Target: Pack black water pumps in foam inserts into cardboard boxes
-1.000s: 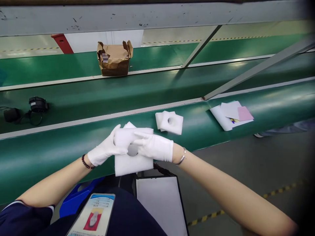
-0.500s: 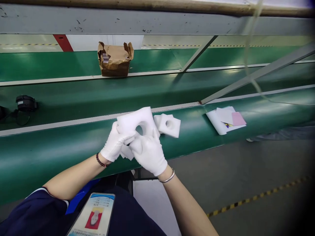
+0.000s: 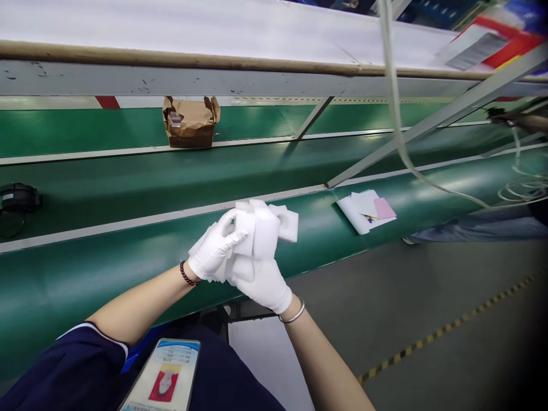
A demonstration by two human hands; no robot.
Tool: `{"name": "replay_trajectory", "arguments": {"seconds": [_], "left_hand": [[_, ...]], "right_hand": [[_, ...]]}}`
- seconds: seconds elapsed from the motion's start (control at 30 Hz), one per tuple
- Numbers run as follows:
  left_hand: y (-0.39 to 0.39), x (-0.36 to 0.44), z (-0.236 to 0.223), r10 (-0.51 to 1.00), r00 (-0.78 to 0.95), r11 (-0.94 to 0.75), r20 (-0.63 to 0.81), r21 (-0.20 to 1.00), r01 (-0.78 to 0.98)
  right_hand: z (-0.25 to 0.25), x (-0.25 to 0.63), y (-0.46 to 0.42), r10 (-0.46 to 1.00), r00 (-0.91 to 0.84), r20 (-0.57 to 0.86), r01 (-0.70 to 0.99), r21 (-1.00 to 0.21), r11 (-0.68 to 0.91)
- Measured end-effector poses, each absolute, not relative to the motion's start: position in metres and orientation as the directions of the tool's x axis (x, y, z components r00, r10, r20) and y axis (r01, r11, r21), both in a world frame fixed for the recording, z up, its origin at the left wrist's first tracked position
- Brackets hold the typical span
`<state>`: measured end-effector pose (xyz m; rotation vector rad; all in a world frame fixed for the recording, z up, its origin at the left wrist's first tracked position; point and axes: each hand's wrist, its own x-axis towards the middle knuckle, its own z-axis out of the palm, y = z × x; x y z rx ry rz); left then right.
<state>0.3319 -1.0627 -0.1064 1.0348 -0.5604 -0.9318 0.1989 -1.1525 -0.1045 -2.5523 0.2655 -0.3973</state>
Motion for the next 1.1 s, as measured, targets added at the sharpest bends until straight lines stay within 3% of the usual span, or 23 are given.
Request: {"name": "replay_trajectory", "arguments": {"seconds": [0.23,0.47,0.67,0.87,1.0,1.1], "left_hand": [[-1.051,0.323,-0.111,-0.788,0.604,0.256,-0.117,0.830,0.495],[-1.031,0.324,-0.117,-0.730,0.662,0.278,-0.169,0.811,0.514],[-1.019,0.335,-0.108,-0.867,0.490,0.202,-0.089,0.837,0.509],[-1.031,0.326,-0.108,-0.630,0.729,0.268,-0.268,0.806,0.528],[-1.027,0.325,-0.120,-0.657,0.703,0.248,-0.272,0.802,0.543],[-1.016,0.332,-0.136,-0.721,0.627,0.134,-0.294,0.829,0.543]], "right_hand": [[-0.104,0.202,-1.157,-0.138,0.957,0.257,0.000,-0.474,-0.880],[-0.096,0.216,-1.147,-0.142,0.958,0.249,-0.006,-0.478,-0.878],[-0.094,0.220,-1.141,-0.180,0.945,0.272,-0.088,-0.318,-0.944],[-0.118,0.212,-1.135,-0.045,0.988,0.148,-0.025,-0.132,-0.991],[-0.115,0.208,-1.141,-0.074,0.993,0.093,-0.063,-0.120,-0.991],[-0.108,0.212,-1.144,-0.114,0.992,0.059,-0.103,-0.165,-0.981]]}}
